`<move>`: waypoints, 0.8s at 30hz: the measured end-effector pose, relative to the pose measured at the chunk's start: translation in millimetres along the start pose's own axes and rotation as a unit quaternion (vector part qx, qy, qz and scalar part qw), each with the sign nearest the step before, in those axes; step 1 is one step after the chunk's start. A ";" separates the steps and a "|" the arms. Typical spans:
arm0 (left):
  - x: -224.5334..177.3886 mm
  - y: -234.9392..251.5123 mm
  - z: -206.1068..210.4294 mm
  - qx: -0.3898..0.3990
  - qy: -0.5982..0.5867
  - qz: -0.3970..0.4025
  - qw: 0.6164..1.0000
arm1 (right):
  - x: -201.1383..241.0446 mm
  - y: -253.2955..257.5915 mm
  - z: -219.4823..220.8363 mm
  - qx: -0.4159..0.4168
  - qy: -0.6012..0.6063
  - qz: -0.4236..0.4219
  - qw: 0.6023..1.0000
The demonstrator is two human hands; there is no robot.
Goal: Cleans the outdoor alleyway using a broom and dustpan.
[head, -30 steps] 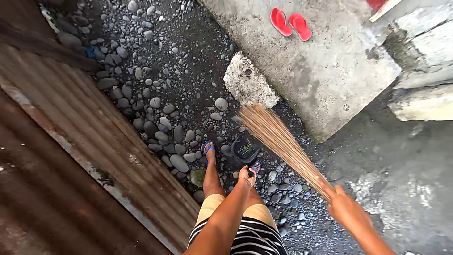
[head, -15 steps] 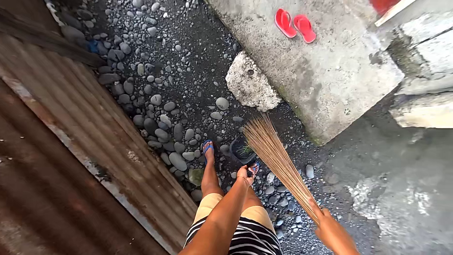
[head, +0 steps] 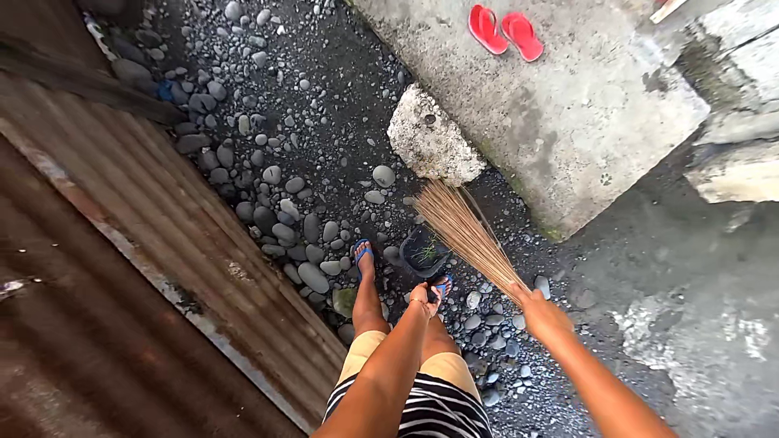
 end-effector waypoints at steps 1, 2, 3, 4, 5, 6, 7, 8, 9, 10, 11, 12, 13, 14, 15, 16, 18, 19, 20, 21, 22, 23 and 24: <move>-1.9 2.8 -2.5 -0.004 0.001 -0.002 1.000 | -9.2 -16.2 4.7 0.004 0.008 0.006 1.000; -3.1 4.2 -3.9 -0.008 0.006 -0.004 1.000 | -18.5 -36.0 8.4 0.004 0.018 0.015 1.000; -3.2 5.4 -4.8 -0.012 0.013 -0.003 1.000 | -28.3 -57.1 11.6 0.005 0.031 0.027 0.999; -2.2 6.2 -6.2 -0.016 0.021 -0.002 1.000 | -39.1 -77.6 15.0 0.004 0.046 0.041 0.998; -0.9 6.7 -8.3 -0.019 0.032 0.000 0.999 | -50.4 -96.0 19.0 -0.003 0.067 0.051 0.996; -0.3 7.0 -9.5 -0.024 0.046 0.001 0.999 | -62.2 -109.6 23.2 -0.014 0.094 0.056 0.994; -0.5 6.4 -9.7 -0.026 0.056 0.004 0.998 | -73.4 -117.0 27.5 -0.020 0.125 0.057 0.990; -0.8 5.7 -9.6 -0.028 0.063 0.007 0.998 | -82.1 -118.5 32.0 -0.022 0.165 0.059 0.984; -0.8 4.6 -9.5 -0.028 0.066 0.009 0.997 | -88.4 -113.7 38.0 -0.024 0.212 0.063 0.975; -0.9 3.2 -8.0 -0.028 0.065 0.011 0.997 | -91.7 -102.2 44.9 -0.026 0.256 0.070 0.964; -1.4 0.4 -5.5 -0.024 0.063 0.010 0.998 | -90.1 -85.8 52.1 -0.027 0.292 0.078 0.953; -1.7 -2.0 -3.3 -0.024 0.063 0.011 0.998 | -83.3 -67.0 60.6 -0.017 0.317 0.086 0.944; -1.5 -3.4 -1.8 -0.023 0.066 0.010 0.997 | -72.3 -49.6 71.1 0.001 0.333 0.088 0.939; -2.0 -4.1 -0.6 -0.021 0.070 0.009 0.997 | -58.0 -36.1 83.3 0.023 0.342 0.084 0.936; -3.8 -5.1 0.7 -0.022 0.075 0.011 0.997 | -42.2 -27.7 97.7 0.044 0.351 0.075 0.932; -6.1 -6.4 1.2 -0.026 0.084 0.012 0.996 | -27.7 -25.3 113.8 0.063 0.361 0.060 0.929; -10.9 -8.2 -0.3 -0.033 0.106 0.011 0.994 | -7.3 -38.7 137.9 0.090 0.381 0.033 0.920; -12.3 -8.2 -2.7 -0.044 0.112 0.014 0.993 | -2.6 -52.3 144.5 0.098 0.385 0.025 0.917; -12.7 -6.6 -5.3 -0.047 0.117 0.015 0.992 | -1.3 -69.2 147.0 0.098 0.386 0.022 0.917; -12.2 -3.5 -7.1 -0.047 0.121 0.016 0.991 | -3.3 -87.1 145.2 0.092 0.387 0.016 0.917; -11.2 -0.2 -8.1 -0.040 0.125 0.017 0.991 | -7.1 -104.9 140.1 0.085 0.388 0.008 0.918; -9.7 1.8 -8.8 -0.035 0.129 0.019 0.991 | -12.0 -121.9 134.2 0.074 0.389 0.001 0.918; -8.9 3.0 -10.4 -0.032 0.129 0.020 0.991 | -16.6 -136.8 129.8 0.066 0.388 -0.007 0.919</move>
Point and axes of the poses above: each hand's wrist, its own y-axis towards the middle knuckle, its own z-axis out of the palm, x = y × z, the point moved 5 cm from there along y, towards the middle knuckle, and after that the axes turned 11 degrees about -z, right-handed, at the moved point
